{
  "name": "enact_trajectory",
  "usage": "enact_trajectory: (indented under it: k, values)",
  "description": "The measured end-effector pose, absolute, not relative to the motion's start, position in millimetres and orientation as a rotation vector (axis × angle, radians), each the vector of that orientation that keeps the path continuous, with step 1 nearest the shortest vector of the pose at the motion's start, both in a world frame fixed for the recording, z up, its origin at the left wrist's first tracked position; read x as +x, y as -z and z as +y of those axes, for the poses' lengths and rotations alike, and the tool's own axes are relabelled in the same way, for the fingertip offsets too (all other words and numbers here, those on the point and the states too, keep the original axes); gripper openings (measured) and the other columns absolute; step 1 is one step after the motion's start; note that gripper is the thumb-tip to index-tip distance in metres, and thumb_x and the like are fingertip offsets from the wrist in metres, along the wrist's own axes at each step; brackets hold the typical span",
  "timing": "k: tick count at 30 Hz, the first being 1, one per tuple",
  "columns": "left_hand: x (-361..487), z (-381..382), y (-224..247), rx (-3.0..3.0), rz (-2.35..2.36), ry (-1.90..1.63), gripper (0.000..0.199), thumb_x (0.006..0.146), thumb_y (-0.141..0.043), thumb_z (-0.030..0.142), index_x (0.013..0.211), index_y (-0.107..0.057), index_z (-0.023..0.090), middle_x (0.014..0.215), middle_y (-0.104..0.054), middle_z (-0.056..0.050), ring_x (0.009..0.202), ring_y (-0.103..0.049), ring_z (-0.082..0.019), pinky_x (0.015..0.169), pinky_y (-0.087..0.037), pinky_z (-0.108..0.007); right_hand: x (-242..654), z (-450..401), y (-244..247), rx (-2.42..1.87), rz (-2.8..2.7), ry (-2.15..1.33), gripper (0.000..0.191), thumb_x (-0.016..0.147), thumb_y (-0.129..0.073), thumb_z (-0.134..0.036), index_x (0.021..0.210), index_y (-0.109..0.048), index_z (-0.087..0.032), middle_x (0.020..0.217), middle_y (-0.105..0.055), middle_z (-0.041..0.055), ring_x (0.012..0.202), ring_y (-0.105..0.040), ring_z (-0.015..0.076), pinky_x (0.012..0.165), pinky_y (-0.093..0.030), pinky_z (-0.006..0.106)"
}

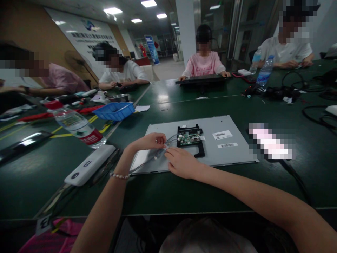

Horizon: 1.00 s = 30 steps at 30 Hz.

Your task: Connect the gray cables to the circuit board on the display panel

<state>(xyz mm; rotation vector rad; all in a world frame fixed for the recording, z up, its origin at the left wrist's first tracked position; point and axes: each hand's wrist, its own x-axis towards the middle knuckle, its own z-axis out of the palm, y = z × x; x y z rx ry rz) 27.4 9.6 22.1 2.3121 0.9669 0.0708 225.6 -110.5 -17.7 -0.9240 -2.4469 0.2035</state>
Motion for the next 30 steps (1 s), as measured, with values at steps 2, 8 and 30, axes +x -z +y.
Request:
enact_trajectory:
  k: [2,8,30]
  values:
    - [27,10,-21,2.338,0.969,-0.068,0.028,0.072,-0.065,0.041,0.081,-0.059,0.016,0.067,-0.058,0.001,0.064,-0.054,-0.013,0.058,-0.039,-0.023,226,-111,17,-0.926,-2.446,-0.211,0.035,0.089,-0.044,-0.02,0.121,-0.052,-0.009,0.129,-0.053,0.0163,0.122,-0.046,0.0233,0.104,-0.039,0.039]
    - [25,12,-19,2.311,0.961,-0.057,0.026,0.073,-0.064,0.041,0.082,-0.061,0.016,0.067,-0.059,0.0,0.064,-0.054,-0.013,0.059,-0.039,-0.023,226,-110,18,-0.922,-2.453,-0.209,0.036,0.089,-0.043,-0.021,0.122,-0.052,-0.01,0.13,-0.053,0.0163,0.123,-0.045,0.0233,0.105,-0.037,0.04]
    - [13,15,-25,2.328,1.069,-0.047,0.023,0.073,-0.059,0.037,0.071,-0.064,0.014,0.059,-0.057,0.002,0.057,-0.048,-0.011,0.054,-0.035,-0.021,225,-110,19,-0.908,-2.465,-0.161,0.035,0.09,-0.043,-0.021,0.121,-0.053,-0.009,0.131,-0.053,0.0158,0.124,-0.046,0.0235,0.105,-0.038,0.039]
